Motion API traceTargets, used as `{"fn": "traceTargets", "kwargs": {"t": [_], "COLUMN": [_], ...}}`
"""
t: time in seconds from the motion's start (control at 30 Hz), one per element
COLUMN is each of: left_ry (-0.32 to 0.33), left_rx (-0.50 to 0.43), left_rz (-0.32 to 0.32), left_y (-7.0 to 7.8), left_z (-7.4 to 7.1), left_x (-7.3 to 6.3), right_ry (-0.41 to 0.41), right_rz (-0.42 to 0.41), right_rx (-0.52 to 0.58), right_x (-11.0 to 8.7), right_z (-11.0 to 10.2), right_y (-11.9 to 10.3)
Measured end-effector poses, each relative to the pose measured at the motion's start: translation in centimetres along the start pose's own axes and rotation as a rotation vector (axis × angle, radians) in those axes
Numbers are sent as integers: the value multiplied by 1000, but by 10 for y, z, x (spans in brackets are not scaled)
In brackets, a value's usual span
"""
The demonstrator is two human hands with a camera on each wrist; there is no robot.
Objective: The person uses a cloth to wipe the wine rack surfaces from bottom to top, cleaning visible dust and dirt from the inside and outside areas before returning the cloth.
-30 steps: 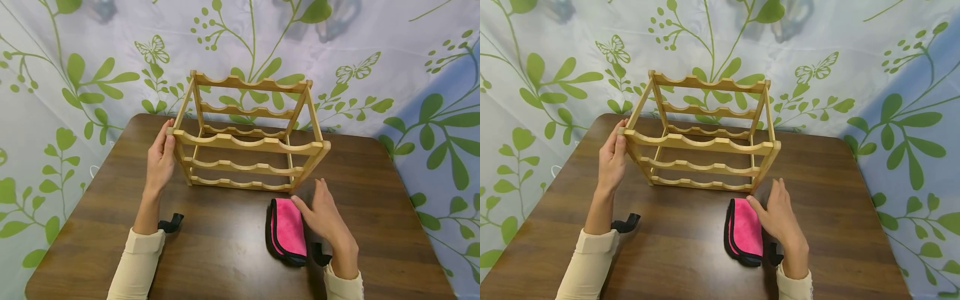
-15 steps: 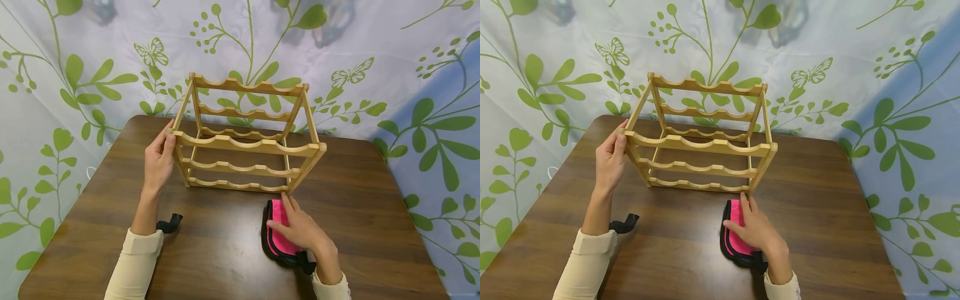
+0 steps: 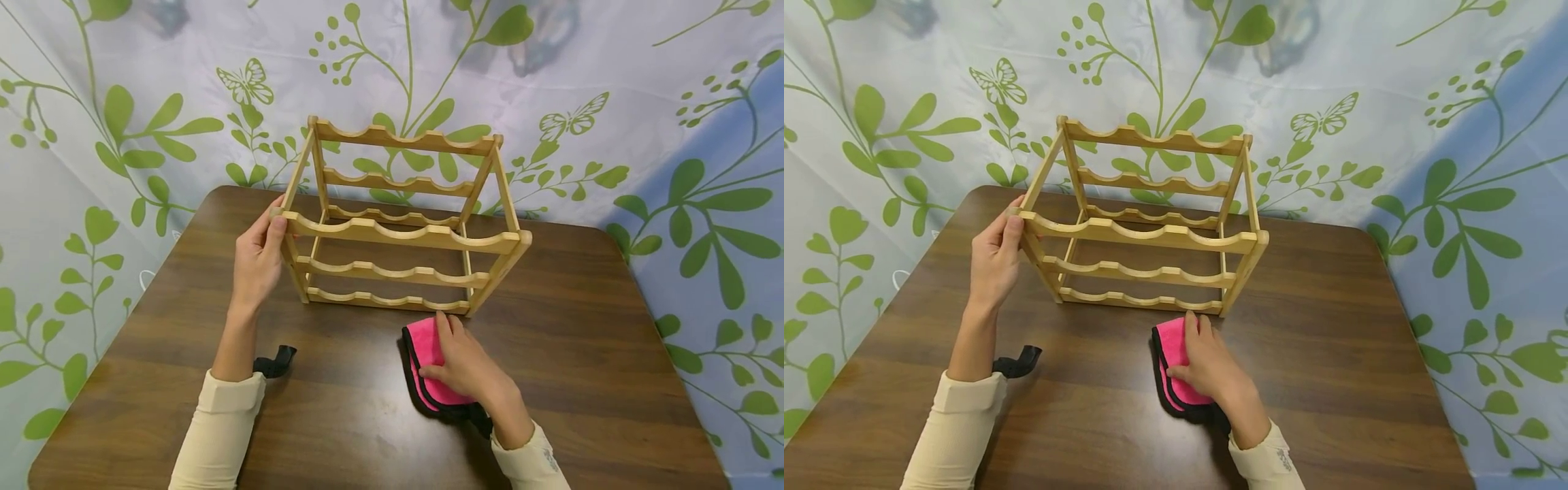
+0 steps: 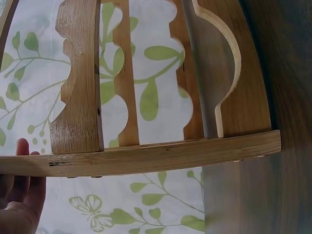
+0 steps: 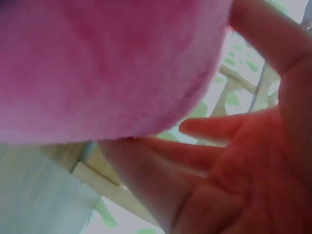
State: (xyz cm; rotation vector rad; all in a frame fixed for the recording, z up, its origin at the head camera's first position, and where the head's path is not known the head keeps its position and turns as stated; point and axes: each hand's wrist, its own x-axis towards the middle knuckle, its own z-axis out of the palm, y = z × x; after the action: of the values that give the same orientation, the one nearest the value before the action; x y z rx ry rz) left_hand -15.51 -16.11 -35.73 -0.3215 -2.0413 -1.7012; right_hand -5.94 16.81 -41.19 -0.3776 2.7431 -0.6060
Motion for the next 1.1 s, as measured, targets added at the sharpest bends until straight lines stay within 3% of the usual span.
{"fn": "traceTargets", "kwargs": {"t": [0.1, 0.2, 0.3, 0.4, 0.73, 0.9, 1.1], "left_ry": [-12, -13, -6, 2, 5, 3, 23], "left_rx": [24, 44, 38, 37, 28, 31, 14], "left_rz": [-5, -14, -17, -11, 8, -1, 3], "left_y": [1, 0, -1, -1, 2, 7, 4], "left_z": [-1, 0, 1, 2, 3, 6, 2], "left_x": [0, 0, 1, 1, 0, 1, -1], "right_ry": [-2, -69, -141, -160, -45, 33, 42], "right_rz": [19, 46, 59, 73, 34, -24, -87], "right_rx": [-11, -8, -5, -8, -165, -227, -249], "right_x": [-3, -12, -19, -21, -17, -17, -13], "right_z": [-7, -12, -9, 1, 26, 28, 25], "right_y": [-5, -9, -11, -12, -16, -14, -11]}}
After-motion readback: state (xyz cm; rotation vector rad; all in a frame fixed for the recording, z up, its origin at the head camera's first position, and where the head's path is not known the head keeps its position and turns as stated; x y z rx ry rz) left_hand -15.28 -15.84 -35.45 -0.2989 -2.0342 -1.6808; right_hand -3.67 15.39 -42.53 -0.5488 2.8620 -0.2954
